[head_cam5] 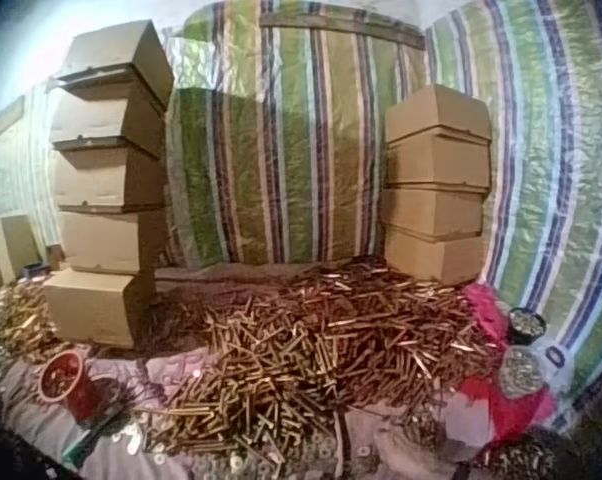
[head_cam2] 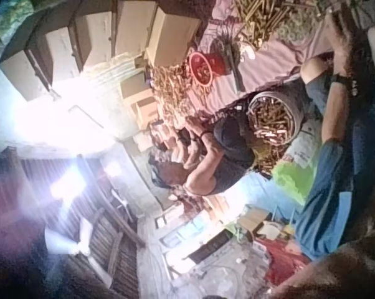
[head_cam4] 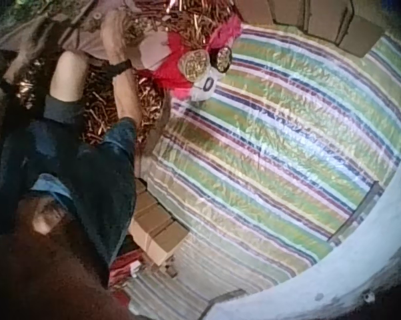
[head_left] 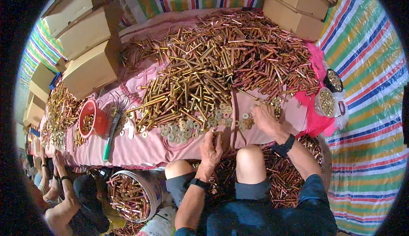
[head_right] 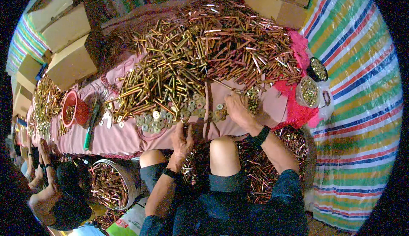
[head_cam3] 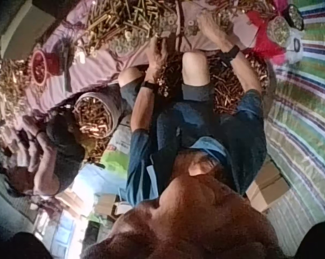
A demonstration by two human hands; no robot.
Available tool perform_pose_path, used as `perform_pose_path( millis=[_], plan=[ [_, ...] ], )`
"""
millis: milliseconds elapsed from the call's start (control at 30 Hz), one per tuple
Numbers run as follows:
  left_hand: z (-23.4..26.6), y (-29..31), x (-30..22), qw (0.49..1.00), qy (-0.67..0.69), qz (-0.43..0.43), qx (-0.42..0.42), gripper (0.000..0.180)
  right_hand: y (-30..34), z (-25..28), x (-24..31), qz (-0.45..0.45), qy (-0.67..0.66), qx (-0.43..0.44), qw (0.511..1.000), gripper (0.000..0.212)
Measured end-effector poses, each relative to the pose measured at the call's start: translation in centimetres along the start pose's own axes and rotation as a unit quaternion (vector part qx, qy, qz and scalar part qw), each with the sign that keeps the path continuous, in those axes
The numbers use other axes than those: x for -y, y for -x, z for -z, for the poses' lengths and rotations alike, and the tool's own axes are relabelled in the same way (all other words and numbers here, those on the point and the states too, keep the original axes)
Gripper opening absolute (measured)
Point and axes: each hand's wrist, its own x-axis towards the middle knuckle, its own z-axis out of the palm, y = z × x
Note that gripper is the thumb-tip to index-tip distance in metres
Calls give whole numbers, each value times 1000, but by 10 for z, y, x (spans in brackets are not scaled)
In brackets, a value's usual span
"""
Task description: Sorting and inspecting metal casings and washers on a work table in an assembly environment.
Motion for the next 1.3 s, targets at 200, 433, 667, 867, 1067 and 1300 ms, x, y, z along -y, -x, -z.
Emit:
perform_pose_path(
  millis=[200, 433, 667, 867, 1067, 1300],
  plan=[
    [-3, 0, 7, 998, 10, -52, -34, 30, -28, 32, 57, -175, -519, 65, 834, 29],
    [1, -1, -4, 998, 22, -52, -39, 30, -34, 52, 118, -130, -547, 108, 820, 32],
    [2, -2, 0, 994, 47, -90, -38, 34, -30, 54, 129, 20, -417, 27, 908, 24],
    [2, 0, 6, 995, 59, -74, -13, 34, -37, 64, 129, 87, -390, 11, 917, 26],
    [3, -4, -4, 996, 23, -85, -23, 34, -39, 63, 124, 62, -416, 19, 907, 25],
    [4, -3, 1, 994, 59, -95, -17, 34, -38, 59, 131, 66, -443, 5, 894, 23]
  ],
)
